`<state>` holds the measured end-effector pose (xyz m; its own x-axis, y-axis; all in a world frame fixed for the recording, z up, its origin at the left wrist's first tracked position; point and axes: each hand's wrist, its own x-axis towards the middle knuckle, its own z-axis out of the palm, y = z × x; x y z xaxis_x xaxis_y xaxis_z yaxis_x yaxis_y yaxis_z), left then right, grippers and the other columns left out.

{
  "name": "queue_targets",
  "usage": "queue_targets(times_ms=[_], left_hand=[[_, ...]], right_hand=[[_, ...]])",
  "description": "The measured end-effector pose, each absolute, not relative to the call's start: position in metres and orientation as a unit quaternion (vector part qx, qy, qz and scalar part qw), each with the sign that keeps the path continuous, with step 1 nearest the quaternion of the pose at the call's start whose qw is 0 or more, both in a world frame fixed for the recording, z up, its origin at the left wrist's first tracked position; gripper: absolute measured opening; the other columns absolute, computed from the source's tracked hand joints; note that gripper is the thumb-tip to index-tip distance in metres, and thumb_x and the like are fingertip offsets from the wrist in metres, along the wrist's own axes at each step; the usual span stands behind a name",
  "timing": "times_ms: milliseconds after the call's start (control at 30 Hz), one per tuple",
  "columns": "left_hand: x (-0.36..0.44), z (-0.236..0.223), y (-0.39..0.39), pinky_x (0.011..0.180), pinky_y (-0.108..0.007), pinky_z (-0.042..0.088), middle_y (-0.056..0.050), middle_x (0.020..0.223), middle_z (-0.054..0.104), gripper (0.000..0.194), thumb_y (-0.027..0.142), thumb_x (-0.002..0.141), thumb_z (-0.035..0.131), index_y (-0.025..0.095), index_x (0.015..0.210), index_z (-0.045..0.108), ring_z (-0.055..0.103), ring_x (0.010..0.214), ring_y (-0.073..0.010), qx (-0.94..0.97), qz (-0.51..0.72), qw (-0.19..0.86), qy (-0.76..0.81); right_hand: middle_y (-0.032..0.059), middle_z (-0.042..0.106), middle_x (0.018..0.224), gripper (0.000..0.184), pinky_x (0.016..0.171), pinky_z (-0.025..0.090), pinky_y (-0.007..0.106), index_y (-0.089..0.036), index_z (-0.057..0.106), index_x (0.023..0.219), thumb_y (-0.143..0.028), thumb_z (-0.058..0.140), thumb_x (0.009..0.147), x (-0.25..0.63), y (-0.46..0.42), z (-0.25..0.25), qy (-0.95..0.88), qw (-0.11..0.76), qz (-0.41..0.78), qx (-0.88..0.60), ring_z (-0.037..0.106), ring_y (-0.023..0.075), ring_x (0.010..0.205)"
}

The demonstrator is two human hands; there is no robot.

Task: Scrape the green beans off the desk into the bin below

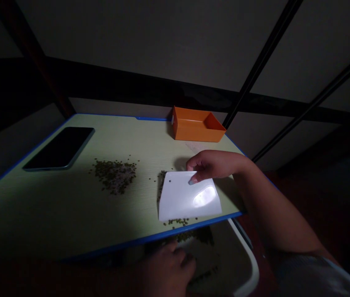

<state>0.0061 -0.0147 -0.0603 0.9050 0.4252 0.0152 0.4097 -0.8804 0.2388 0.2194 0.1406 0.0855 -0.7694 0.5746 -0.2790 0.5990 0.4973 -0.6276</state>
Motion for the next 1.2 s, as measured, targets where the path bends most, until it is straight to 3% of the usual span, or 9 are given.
queue_targets(times_ms=[133,267,433,533,700,900,967,1200], left_hand=[[0.001,-0.058,-0.015,0.09,-0.039,0.054,-0.009,0.093,0.074,0.043,0.056,0.09,0.061,0.016,0.099,0.071,0.07,0.089,-0.0251,0.963,0.046,0.121,0.236],[-0.007,-0.037,-0.01,0.092,-0.041,0.05,-0.008,0.101,0.073,0.038,0.047,0.094,0.057,0.023,0.121,0.068,0.067,0.093,-0.0255,0.98,0.075,0.113,0.144],[-0.007,-0.014,-0.003,0.084,-0.038,0.052,-0.001,0.091,0.069,0.049,0.038,0.1,0.051,0.046,0.147,0.04,0.066,0.081,-0.0212,0.993,0.065,0.05,0.083],[-0.003,-0.021,-0.003,0.071,-0.036,0.052,-0.001,0.083,0.066,0.053,0.044,0.102,0.044,0.05,0.152,0.026,0.064,0.072,-0.0226,0.993,0.091,0.014,0.077],[-0.002,-0.037,-0.005,0.074,-0.037,0.051,-0.002,0.09,0.067,0.058,0.045,0.102,0.043,0.05,0.154,0.017,0.063,0.075,-0.0225,0.991,0.109,0.014,0.072],[-0.002,-0.028,-0.007,0.071,-0.038,0.052,-0.001,0.087,0.067,0.051,0.042,0.105,0.035,0.053,0.152,0.02,0.064,0.072,-0.0216,0.99,0.11,0.014,0.09],[-0.003,-0.023,-0.007,0.075,-0.038,0.052,-0.001,0.093,0.067,0.055,0.041,0.104,0.039,0.052,0.153,0.017,0.066,0.08,-0.0229,0.994,0.069,0.019,0.082],[-0.004,-0.016,-0.004,0.078,-0.036,0.051,0.0,0.094,0.068,0.06,0.047,0.101,0.046,0.052,0.153,0.017,0.066,0.081,-0.0224,0.996,0.045,0.024,0.078]], right_hand=[[-0.0037,0.05,0.066,0.023,0.058,0.035,0.022,-0.015,0.057,0.078,-0.035,0.065,0.086,0.217,0.138,0.085,0.873,0.013,-0.362,0.327,0.045,0.0092,0.062],[-0.0038,0.05,0.066,0.021,0.059,0.036,0.022,-0.015,0.057,0.079,-0.034,0.064,0.086,0.213,0.136,0.084,0.873,0.014,-0.377,0.309,0.047,0.0095,0.064],[-0.004,0.05,0.067,0.019,0.061,0.036,0.021,-0.015,0.058,0.078,-0.031,0.064,0.086,0.212,0.135,0.084,0.871,0.007,-0.391,0.297,0.046,0.0092,0.064],[-0.004,0.05,0.067,0.018,0.061,0.036,0.021,-0.015,0.058,0.078,-0.03,0.064,0.086,0.212,0.137,0.082,0.872,0.009,-0.392,0.293,0.046,0.009,0.064],[-0.0039,0.051,0.067,0.014,0.061,0.037,0.021,-0.015,0.057,0.079,-0.025,0.063,0.087,0.211,0.139,0.078,0.874,0.028,-0.384,0.297,0.046,0.0095,0.064],[-0.0037,0.05,0.069,0.014,0.061,0.038,0.021,-0.015,0.057,0.081,-0.027,0.062,0.089,0.213,0.139,0.079,0.876,0.027,-0.386,0.287,0.046,0.0094,0.066],[-0.0035,0.049,0.069,0.015,0.061,0.038,0.021,-0.015,0.056,0.082,-0.027,0.061,0.089,0.215,0.14,0.08,0.877,0.033,-0.388,0.282,0.046,0.0094,0.066],[-0.0041,0.046,0.069,0.014,0.06,0.036,0.021,-0.016,0.053,0.08,-0.024,0.059,0.09,0.216,0.14,0.082,0.873,0.039,-0.401,0.274,0.043,0.009,0.065]])
